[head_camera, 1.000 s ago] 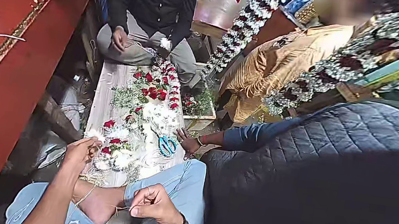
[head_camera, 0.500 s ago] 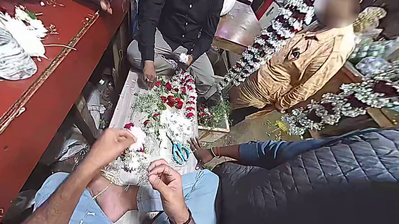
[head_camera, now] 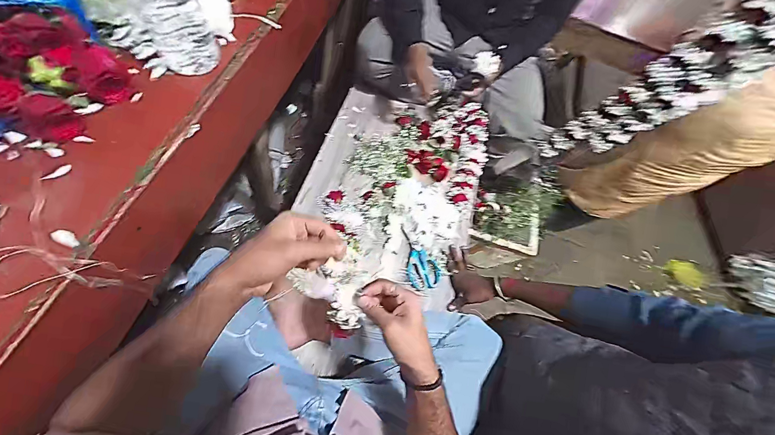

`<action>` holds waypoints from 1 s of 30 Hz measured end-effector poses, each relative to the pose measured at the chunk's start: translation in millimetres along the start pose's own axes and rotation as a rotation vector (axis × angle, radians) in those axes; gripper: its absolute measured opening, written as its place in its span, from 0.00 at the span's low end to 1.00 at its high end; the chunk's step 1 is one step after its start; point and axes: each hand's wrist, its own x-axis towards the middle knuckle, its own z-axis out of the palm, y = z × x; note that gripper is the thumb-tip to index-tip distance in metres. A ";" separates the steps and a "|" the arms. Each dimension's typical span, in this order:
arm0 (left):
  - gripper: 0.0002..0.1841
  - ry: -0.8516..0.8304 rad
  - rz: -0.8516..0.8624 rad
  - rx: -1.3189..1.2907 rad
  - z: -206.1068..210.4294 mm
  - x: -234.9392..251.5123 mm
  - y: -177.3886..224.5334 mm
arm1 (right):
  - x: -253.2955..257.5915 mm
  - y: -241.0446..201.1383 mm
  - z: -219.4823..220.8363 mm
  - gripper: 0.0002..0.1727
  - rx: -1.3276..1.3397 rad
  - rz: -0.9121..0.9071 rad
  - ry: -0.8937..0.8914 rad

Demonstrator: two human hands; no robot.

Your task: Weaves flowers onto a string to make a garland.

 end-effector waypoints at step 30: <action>0.13 -0.073 0.047 -0.329 39.5 -2.0 -2.4 | 27.0 -64.1 21.6 0.08 -0.386 -0.548 0.285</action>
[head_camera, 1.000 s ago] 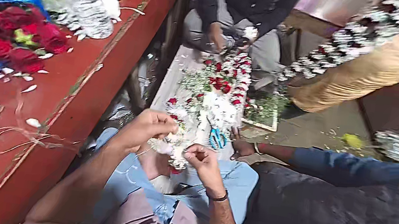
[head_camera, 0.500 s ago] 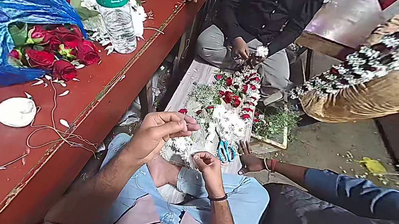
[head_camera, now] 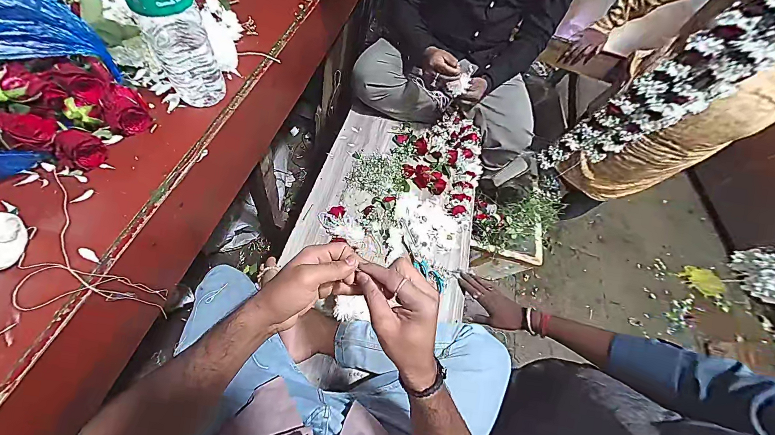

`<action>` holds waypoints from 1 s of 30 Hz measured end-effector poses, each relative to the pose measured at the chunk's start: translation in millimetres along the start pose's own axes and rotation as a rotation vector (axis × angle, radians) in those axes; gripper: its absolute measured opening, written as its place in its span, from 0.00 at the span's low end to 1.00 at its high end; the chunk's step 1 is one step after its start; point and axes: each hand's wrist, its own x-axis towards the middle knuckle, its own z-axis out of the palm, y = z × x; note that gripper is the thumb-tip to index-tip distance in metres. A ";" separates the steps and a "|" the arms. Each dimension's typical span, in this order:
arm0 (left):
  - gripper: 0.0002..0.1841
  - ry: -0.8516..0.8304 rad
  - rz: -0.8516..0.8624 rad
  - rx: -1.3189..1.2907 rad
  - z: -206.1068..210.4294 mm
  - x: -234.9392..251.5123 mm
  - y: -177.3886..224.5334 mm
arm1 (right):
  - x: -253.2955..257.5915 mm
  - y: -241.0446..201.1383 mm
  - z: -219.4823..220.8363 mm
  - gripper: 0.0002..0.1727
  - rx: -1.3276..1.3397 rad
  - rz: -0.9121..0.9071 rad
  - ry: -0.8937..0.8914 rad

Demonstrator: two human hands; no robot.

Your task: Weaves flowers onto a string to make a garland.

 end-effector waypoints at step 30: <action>0.08 -0.108 0.247 0.472 -11.4 1.8 -55.7 | -5.2 -15.5 -14.4 0.06 0.497 0.329 0.016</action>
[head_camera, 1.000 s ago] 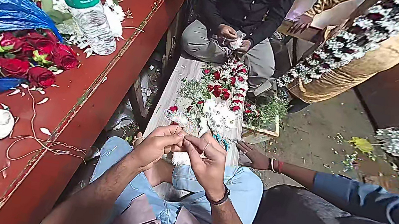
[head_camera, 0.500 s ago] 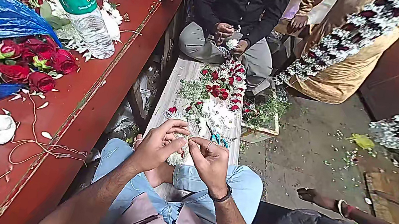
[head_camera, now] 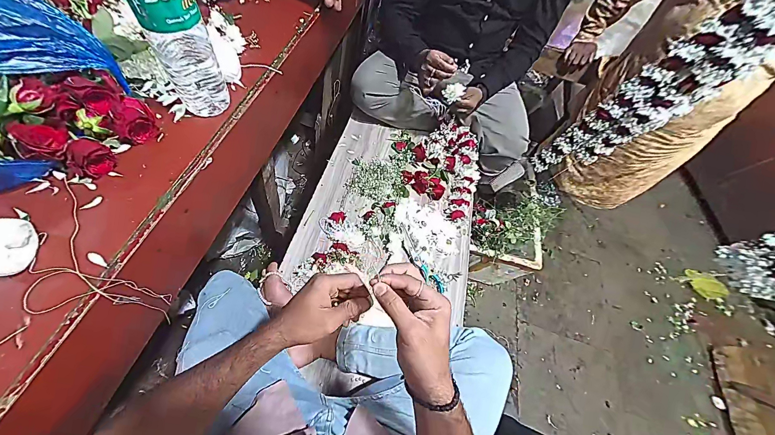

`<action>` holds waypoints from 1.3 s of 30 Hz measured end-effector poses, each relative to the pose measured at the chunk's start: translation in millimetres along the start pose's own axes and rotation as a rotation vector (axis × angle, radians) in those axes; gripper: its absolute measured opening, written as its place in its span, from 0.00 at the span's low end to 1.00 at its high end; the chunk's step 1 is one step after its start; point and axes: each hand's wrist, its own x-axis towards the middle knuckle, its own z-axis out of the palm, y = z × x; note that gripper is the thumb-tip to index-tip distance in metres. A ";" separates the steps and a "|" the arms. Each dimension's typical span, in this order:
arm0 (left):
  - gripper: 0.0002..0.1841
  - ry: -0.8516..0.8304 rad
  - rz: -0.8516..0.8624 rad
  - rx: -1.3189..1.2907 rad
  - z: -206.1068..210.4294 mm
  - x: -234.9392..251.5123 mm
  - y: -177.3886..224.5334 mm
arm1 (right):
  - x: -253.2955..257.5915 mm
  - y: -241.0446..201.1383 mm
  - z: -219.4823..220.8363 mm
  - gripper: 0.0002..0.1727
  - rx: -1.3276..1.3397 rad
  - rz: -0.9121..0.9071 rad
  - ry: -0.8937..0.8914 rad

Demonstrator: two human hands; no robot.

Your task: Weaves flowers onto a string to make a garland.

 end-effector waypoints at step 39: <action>0.09 0.371 0.329 0.441 -12.6 -13.0 -9.5 | -12.2 32.3 5.7 0.07 0.015 0.232 -0.188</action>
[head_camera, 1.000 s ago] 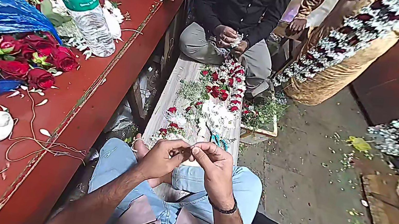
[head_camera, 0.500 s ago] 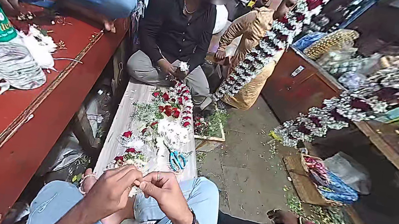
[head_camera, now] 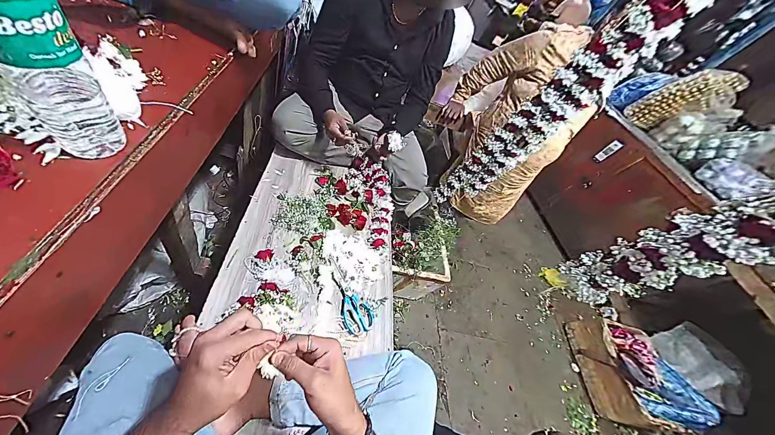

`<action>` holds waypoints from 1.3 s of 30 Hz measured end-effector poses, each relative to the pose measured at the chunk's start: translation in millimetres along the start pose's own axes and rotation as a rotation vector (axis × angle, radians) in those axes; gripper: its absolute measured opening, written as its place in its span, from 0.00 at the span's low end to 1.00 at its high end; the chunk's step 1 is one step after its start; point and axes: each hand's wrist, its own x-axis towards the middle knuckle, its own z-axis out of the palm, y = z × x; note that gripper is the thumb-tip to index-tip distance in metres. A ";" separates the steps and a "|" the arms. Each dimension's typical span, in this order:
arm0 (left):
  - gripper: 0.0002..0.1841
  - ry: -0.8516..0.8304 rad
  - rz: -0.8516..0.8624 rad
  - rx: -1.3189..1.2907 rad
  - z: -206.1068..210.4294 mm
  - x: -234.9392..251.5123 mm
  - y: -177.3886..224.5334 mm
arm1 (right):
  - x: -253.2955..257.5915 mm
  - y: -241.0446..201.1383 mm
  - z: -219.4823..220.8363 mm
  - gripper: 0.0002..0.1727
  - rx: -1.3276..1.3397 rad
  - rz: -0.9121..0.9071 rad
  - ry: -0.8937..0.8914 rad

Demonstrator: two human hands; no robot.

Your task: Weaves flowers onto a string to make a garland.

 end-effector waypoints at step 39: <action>0.15 -0.459 -0.552 -0.300 -75.5 -70.7 -95.8 | 7.2 -143.8 -102.4 0.15 0.173 -0.414 0.211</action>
